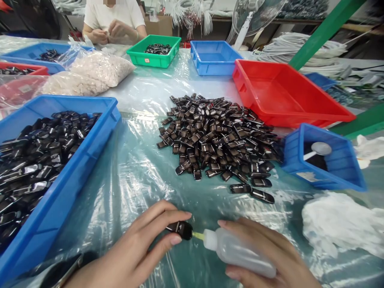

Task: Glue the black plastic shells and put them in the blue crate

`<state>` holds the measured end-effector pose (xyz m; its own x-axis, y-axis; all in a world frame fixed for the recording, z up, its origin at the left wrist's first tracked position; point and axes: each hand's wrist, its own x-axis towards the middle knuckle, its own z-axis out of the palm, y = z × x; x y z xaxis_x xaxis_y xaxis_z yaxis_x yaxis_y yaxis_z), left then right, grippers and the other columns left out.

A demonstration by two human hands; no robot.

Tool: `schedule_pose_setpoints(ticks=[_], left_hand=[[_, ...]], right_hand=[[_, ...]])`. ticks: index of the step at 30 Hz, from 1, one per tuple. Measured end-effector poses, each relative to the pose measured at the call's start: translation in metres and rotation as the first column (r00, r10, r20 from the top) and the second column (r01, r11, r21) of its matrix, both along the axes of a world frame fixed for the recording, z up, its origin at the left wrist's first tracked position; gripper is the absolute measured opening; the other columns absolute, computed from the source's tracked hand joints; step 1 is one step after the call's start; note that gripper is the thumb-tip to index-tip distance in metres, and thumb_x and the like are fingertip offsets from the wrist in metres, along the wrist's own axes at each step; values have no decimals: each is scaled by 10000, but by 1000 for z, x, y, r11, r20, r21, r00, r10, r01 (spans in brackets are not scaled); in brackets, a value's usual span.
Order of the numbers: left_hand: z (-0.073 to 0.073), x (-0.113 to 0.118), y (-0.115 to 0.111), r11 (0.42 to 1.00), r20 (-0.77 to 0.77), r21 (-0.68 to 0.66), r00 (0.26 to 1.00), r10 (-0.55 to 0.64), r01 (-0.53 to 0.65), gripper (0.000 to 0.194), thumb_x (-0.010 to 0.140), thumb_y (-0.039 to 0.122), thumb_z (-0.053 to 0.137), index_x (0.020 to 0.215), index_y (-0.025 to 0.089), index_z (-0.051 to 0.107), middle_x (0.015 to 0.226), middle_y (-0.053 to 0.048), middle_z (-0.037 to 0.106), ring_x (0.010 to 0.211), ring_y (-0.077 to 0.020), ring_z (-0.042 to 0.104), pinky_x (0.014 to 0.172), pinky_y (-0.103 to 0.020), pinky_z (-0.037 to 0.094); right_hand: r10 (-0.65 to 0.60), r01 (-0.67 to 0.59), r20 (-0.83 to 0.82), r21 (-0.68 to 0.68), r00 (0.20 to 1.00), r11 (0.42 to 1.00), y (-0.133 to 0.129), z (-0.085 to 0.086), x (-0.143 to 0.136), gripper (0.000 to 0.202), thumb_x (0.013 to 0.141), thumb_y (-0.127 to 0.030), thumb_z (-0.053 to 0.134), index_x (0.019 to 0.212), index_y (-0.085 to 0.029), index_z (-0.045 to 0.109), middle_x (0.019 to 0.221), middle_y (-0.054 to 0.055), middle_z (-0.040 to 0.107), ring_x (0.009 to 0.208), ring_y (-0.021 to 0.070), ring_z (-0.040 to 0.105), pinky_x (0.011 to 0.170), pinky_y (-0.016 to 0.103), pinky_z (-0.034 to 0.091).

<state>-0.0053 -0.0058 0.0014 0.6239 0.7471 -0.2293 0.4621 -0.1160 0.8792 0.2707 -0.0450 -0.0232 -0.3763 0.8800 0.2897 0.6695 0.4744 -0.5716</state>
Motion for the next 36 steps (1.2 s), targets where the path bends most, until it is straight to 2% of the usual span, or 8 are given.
schedule_pose_setpoints(ticks=[2, 9, 16, 19, 23, 28, 31, 36], left_hand=[[0, 0, 0, 1000, 7, 2, 1000, -5, 5, 333, 1010, 243, 398, 1305, 395, 432, 1221, -3, 507, 1129, -185, 520, 953, -270, 420], [2, 4, 1, 989, 68, 146, 998, 14, -23, 288, 969, 159, 471, 1214, 302, 526, 1034, -4, 627, 945, -188, 591, 822, -261, 455], [3, 5, 2, 985, 61, 173, 998, -7, -4, 286, 974, 169, 471, 1217, 313, 514, 1029, 2, 635, 943, -187, 602, 815, -267, 462], [3, 4, 0, 988, 26, 153, 1000, 7, -11, 289, 975, 178, 473, 1218, 333, 504, 1062, 9, 631, 993, -188, 597, 858, -276, 452], [2, 3, 0, 990, 52, 140, 999, -5, -3, 319, 974, 166, 474, 1234, 350, 495, 1064, 21, 631, 983, -170, 596, 844, -250, 457], [2, 4, 2, 991, 50, 135, 999, 5, -12, 275, 977, 167, 465, 1196, 325, 522, 1016, 12, 642, 930, -182, 604, 803, -259, 460], [2, 5, 1, 992, 57, 123, 998, -12, 5, 289, 987, 178, 443, 1219, 340, 502, 1059, 6, 626, 978, -192, 587, 844, -274, 443], [1, 3, -2, 996, 54, 94, 999, -7, 2, 285, 989, 187, 436, 1213, 343, 518, 1066, -5, 621, 985, -202, 577, 846, -283, 443]], right_hand=[[-1, 1, 6, -2, 1000, 1000, 0, 1, 0, 408, 870, -473, 590, 1259, -359, 545, 1001, 37, 709, 842, 212, 731, 689, 259, 627], [7, -6, 34, -34, 999, 999, -1, 5, -2, 411, 866, -427, 610, 1264, -357, 536, 1012, 28, 713, 842, 199, 732, 703, 232, 618], [-31, 34, 44, -84, 999, 996, -6, 3, 0, 420, 851, -422, 629, 1260, -376, 543, 1055, 11, 714, 882, 186, 725, 742, 236, 607], [-54, 58, 50, -90, 997, 994, -8, 2, 0, 440, 832, -421, 654, 1257, -381, 550, 1066, 7, 713, 892, 188, 723, 759, 249, 603], [-68, 70, 18, -121, 997, 990, -7, 4, -1, 445, 817, -386, 677, 1246, -385, 559, 1063, 2, 714, 892, 186, 723, 737, 235, 604], [-27, 25, -25, -98, 999, 995, -3, 4, -2, 448, 813, -390, 682, 1246, -381, 571, 1033, 15, 723, 863, 213, 732, 702, 256, 620], [-30, 27, -32, -76, 999, 997, 0, 4, -1, 464, 808, -422, 687, 1257, -393, 574, 1058, 22, 719, 890, 236, 728, 707, 278, 625], [41, -54, -98, -140, 994, 989, 4, 7, -1, 490, 816, -367, 698, 1281, -408, 551, 1056, 9, 712, 874, 211, 728, 655, 228, 618]])
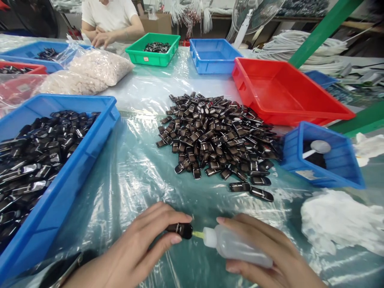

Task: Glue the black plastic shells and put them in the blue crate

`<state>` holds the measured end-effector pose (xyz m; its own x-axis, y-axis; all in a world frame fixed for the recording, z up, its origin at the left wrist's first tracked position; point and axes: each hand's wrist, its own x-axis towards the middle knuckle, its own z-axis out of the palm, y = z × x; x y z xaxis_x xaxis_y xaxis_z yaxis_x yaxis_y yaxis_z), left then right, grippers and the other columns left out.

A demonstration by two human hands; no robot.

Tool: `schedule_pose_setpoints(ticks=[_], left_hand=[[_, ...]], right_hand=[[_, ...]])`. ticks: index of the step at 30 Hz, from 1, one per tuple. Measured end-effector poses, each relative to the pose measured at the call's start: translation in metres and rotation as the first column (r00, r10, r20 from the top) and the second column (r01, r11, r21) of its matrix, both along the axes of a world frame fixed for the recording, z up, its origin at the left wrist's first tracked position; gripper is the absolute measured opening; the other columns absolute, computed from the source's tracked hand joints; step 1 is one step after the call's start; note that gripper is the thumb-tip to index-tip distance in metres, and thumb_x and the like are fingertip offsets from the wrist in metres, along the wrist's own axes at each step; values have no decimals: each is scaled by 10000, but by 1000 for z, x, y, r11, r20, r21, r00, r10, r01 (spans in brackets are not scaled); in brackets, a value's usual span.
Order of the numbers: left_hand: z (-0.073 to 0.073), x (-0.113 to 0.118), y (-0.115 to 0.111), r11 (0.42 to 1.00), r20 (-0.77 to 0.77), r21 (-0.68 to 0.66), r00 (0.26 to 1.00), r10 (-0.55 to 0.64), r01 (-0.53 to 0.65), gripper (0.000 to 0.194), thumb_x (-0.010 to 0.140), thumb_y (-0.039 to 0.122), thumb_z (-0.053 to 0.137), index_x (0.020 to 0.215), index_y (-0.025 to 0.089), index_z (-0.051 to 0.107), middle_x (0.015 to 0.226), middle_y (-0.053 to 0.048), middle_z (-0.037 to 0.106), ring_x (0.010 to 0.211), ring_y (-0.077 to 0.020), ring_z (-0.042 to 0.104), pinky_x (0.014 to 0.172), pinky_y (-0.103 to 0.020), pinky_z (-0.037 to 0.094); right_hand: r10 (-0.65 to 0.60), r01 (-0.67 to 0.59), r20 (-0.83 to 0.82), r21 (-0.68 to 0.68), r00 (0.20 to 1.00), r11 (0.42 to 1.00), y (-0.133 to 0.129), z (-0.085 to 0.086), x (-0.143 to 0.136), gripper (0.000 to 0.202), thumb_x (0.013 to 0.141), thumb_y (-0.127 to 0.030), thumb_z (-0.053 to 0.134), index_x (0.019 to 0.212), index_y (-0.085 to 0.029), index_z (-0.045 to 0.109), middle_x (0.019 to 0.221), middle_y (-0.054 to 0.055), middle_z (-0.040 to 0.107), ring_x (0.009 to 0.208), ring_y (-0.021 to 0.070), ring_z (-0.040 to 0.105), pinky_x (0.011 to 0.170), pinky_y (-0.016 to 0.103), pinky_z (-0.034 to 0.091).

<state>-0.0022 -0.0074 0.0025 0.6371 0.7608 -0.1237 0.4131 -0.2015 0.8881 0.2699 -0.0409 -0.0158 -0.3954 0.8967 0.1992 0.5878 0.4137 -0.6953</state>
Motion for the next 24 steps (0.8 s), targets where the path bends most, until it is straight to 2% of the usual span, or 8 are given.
schedule_pose_setpoints(ticks=[2, 4, 7, 9, 17, 20, 22, 24], left_hand=[[-2, -1, -1, 999, 18, -1, 999, 34, -34, 276, 990, 212, 431, 1212, 351, 519, 1081, -4, 618, 1012, -210, 572, 869, -294, 438], [-4, 0, -1, 989, 10, -46, 990, 140, -139, 251, 1002, 282, 407, 1217, 363, 509, 1098, -5, 607, 1040, -221, 560, 872, -304, 431], [-6, 1, 1, 926, 15, -143, 935, 355, -349, 257, 1017, 407, 326, 1174, 329, 514, 914, -10, 587, 881, -210, 565, 778, -302, 428], [-6, 3, 3, 899, 43, -184, 910, 412, -398, 306, 1019, 444, 284, 1146, 293, 518, 794, -1, 530, 777, -198, 531, 742, -306, 409], [2, 5, 4, 906, 54, -188, 917, 396, -380, 321, 1026, 432, 263, 1111, 251, 515, 774, 7, 499, 768, -194, 510, 747, -309, 369], [1, 5, 4, 903, 96, -189, 908, 408, -386, 285, 1023, 413, 287, 1060, 247, 515, 773, 8, 505, 752, -189, 513, 735, -296, 379], [-1, 6, 4, 904, 122, -183, 903, 411, -387, 274, 1020, 397, 295, 1035, 241, 519, 751, 10, 491, 732, -188, 507, 720, -292, 385], [-3, 7, 4, 911, 125, -167, 908, 400, -378, 260, 1021, 378, 302, 1048, 238, 519, 755, 10, 485, 732, -187, 502, 713, -292, 390]], right_hand=[[-28, 28, -14, -4, 999, 1000, 0, 0, -1, 479, 807, -348, 707, 1262, -403, 567, 1058, 12, 704, 885, 211, 721, 665, 231, 613], [-97, 97, -38, -4, 995, 995, -1, -1, -1, 454, 801, -332, 707, 1231, -405, 584, 1051, 10, 695, 893, 217, 711, 667, 248, 609], [-208, 206, -45, -36, 977, 978, -1, -1, -2, 444, 852, -295, 628, 1274, -403, 540, 1097, 23, 672, 965, 234, 678, 652, 271, 602], [-247, 246, -18, -41, 969, 968, 2, 0, -3, 463, 894, -279, 564, 1336, -386, 478, 1157, 43, 646, 1043, 246, 642, 686, 289, 599], [-380, 363, -130, -134, 916, 922, 19, -3, -15, 312, 936, -292, 516, 1241, -298, 454, 1251, 63, 570, 1171, 222, 532, 851, 335, 513], [-508, 533, -230, 63, 830, 844, 16, -3, -16, 372, 875, -279, 609, 1208, -266, 444, 1099, 66, 545, 997, 226, 541, 841, 398, 463], [-505, 569, -301, 184, 809, 802, 9, -1, -20, 277, 856, -219, 626, 1094, -266, 493, 897, 14, 503, 824, 195, 522, 753, 356, 460], [-396, 447, -253, 193, 883, 873, 2, 1, -30, 154, 869, -157, 590, 972, -266, 556, 768, -15, 488, 709, 166, 525, 651, 292, 468]])
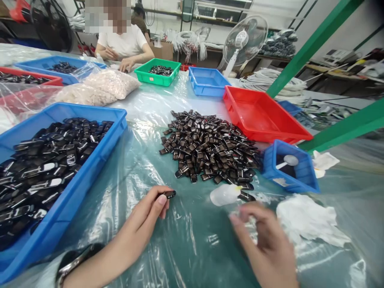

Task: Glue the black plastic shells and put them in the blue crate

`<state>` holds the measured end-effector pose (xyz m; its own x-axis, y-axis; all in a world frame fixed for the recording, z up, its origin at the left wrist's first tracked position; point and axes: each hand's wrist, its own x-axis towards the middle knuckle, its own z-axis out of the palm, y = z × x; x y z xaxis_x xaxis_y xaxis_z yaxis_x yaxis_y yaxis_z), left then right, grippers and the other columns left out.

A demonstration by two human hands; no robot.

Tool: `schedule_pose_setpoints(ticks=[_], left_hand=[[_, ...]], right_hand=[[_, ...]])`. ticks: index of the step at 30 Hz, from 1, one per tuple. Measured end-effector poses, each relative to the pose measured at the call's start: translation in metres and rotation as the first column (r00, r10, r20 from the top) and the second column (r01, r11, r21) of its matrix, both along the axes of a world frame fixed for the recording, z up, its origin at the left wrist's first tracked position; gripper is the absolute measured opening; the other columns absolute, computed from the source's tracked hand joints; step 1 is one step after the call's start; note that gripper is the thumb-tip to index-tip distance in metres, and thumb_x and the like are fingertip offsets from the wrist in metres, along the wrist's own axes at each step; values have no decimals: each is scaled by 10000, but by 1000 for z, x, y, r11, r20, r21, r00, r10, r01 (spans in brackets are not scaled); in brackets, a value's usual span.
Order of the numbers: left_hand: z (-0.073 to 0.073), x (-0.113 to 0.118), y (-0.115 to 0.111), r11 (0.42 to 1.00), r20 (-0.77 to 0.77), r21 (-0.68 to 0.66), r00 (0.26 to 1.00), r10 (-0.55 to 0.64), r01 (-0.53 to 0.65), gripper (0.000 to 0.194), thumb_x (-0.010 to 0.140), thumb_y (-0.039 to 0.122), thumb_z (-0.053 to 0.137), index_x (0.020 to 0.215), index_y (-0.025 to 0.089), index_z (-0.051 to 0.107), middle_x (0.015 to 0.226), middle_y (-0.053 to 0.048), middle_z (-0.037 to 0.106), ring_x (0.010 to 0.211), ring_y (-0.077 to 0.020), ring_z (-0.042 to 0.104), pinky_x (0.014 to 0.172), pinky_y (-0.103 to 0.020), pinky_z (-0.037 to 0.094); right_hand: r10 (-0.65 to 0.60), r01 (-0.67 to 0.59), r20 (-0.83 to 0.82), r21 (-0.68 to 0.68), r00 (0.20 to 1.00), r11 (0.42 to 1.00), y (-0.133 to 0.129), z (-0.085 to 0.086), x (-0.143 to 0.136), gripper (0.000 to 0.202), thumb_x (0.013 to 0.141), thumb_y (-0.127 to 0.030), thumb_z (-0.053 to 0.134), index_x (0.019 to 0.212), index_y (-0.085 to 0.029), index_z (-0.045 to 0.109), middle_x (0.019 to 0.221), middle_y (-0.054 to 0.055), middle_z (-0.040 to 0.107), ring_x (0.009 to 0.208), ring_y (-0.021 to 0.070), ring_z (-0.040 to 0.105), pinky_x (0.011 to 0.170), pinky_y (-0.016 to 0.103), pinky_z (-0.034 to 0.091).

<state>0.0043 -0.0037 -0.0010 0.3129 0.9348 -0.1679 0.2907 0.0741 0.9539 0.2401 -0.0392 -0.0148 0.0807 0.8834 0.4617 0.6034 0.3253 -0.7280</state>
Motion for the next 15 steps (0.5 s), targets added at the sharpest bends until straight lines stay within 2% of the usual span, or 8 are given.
schedule_pose_setpoints(ticks=[1, 2, 4, 5, 7, 10, 12, 15], left_hand=[[-1, 0, -1, 1000, -9, 9, 1000, -9, 9, 249, 1021, 370, 310, 1069, 240, 517, 770, 8, 489, 744, -187, 506, 718, -293, 393], [-1, 1, -1, 1000, -18, 19, 1000, -15, 15, 241, 1020, 364, 319, 1096, 244, 514, 786, 6, 494, 760, -188, 510, 726, -295, 396], [-2, 1, -3, 999, -28, 46, 1000, -9, 11, 231, 1015, 367, 345, 1132, 256, 511, 808, 6, 507, 792, -191, 522, 742, -296, 405], [-2, 1, -4, 998, -27, 59, 1000, 0, 2, 228, 1012, 371, 360, 1138, 260, 514, 822, 4, 519, 808, -194, 530, 748, -297, 410], [-3, 1, -3, 997, -11, 72, 1000, 6, -5, 224, 1005, 372, 384, 1144, 260, 521, 888, -8, 561, 862, -203, 549, 771, -304, 424], [-4, -1, 0, 998, 22, 62, 999, -23, 22, 233, 996, 369, 407, 1151, 254, 538, 1030, -37, 611, 967, -227, 564, 812, -332, 444], [-6, -2, 2, 997, 41, 60, 998, -42, 39, 239, 988, 376, 423, 1143, 254, 558, 1046, -43, 622, 968, -232, 572, 807, -343, 456], [-8, -3, 2, 996, 68, 69, 996, -62, 58, 222, 976, 366, 454, 1123, 254, 578, 978, -32, 625, 915, -222, 579, 769, -332, 463]], right_hand=[[108, -106, 43, -42, 993, 993, -2, 0, -7, 161, 868, -140, 585, 970, -264, 591, 787, -4, 531, 701, 160, 552, 630, 278, 480], [226, -216, 97, -104, 969, 971, -4, 0, -15, 202, 881, -132, 563, 1034, -260, 599, 887, 28, 570, 758, 169, 581, 656, 286, 495], [394, -354, 172, -222, 903, 908, -1, -1, -33, 270, 912, -124, 507, 1134, -248, 598, 1065, 88, 579, 855, 199, 601, 727, 343, 509], [425, -381, 175, -238, 888, 894, 2, -2, -40, 264, 914, -126, 493, 1114, -242, 619, 1056, 93, 591, 857, 215, 596, 712, 358, 504], [452, -405, 150, -264, 879, 875, 10, -4, -52, 243, 924, -129, 455, 998, -232, 663, 954, 81, 613, 832, 229, 580, 696, 374, 492], [431, -403, 37, -292, 902, 868, 19, -1, -56, 248, 936, -169, 419, 857, -225, 647, 853, 63, 594, 803, 228, 552, 704, 381, 472], [396, -400, -82, -335, 915, 853, 21, 4, -53, 206, 943, -224, 428, 849, -226, 612, 838, 48, 565, 768, 208, 534, 692, 360, 464], [316, -433, -316, -435, 895, 790, 21, 16, -48, 169, 949, -329, 451, 859, -228, 551, 735, -7, 493, 639, 152, 488, 587, 284, 441]])
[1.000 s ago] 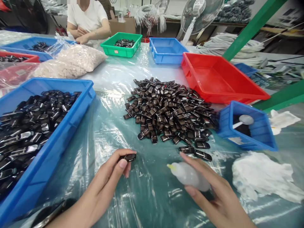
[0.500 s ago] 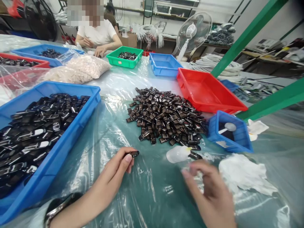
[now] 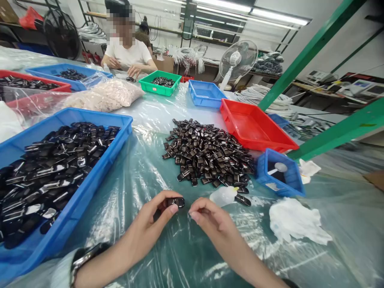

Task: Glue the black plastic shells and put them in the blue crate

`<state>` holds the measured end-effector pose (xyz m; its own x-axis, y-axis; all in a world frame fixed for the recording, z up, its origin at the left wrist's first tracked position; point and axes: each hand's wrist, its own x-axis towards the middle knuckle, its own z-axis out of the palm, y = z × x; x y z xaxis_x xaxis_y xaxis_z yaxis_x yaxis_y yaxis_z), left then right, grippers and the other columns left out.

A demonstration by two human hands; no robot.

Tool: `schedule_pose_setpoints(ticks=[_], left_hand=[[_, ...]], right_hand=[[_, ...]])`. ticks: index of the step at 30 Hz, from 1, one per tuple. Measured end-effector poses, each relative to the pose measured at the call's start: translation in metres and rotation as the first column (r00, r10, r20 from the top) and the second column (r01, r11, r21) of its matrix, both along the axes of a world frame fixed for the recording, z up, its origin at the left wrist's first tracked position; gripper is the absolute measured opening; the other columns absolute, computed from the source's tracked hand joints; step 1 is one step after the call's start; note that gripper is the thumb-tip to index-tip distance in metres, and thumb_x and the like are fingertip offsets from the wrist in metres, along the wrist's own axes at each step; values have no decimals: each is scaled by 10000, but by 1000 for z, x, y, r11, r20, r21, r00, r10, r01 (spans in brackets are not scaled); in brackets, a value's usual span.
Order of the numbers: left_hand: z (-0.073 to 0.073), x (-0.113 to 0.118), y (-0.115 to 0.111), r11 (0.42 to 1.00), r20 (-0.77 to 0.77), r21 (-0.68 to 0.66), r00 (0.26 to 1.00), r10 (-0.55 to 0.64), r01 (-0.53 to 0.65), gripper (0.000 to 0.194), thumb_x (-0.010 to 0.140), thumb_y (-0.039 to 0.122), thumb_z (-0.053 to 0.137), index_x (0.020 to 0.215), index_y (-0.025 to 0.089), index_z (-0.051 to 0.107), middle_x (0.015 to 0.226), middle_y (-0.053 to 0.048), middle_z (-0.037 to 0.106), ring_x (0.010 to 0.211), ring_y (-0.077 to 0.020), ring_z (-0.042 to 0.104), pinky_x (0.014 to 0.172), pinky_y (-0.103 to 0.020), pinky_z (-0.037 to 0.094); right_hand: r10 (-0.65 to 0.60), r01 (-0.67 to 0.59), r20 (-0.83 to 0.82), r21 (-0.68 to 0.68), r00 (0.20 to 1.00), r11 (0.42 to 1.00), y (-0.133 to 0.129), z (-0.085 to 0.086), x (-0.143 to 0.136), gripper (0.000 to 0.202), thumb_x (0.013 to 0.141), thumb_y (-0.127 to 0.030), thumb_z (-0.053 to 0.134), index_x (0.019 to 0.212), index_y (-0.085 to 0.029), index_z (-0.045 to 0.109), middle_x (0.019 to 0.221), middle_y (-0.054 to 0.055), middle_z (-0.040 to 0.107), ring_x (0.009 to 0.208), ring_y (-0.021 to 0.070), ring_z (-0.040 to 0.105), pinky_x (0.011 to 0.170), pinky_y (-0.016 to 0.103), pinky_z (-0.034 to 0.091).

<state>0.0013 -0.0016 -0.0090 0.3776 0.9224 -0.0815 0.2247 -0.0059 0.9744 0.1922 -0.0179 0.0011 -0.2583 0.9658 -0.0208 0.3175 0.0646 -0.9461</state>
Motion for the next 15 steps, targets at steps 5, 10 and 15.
schedule_pose_setpoints(ticks=[5, 10, 15], left_hand=[[-1, 2, -7, 995, 83, -15, 992, -97, 99, 222, 987, 342, 444, 1147, 253, 568, 964, -27, 629, 920, -213, 582, 783, -324, 464], [1, 2, -12, 990, 127, -19, 982, -137, 141, 230, 1003, 322, 429, 1202, 276, 535, 994, -8, 626, 953, -195, 573, 816, -307, 453], [0, 2, -12, 991, 64, -8, 989, -132, 133, 235, 1008, 344, 414, 1201, 284, 536, 1038, -18, 625, 1024, -220, 557, 815, -315, 448]], right_hand=[[-95, 12, -285, -279, 954, 960, 2, 11, -4, 255, 896, -468, 511, 853, -217, 520, 673, -45, 423, 577, 113, 430, 547, 243, 393], [-169, -25, -437, -403, 883, 915, 0, 11, -11, 305, 807, -495, 649, 796, -203, 562, 643, -53, 438, 584, 104, 416, 576, 239, 368], [-207, -48, -507, -445, 837, 894, -2, 12, -9, 297, 789, -481, 691, 787, -201, 591, 620, -54, 460, 594, 108, 412, 598, 247, 352]])
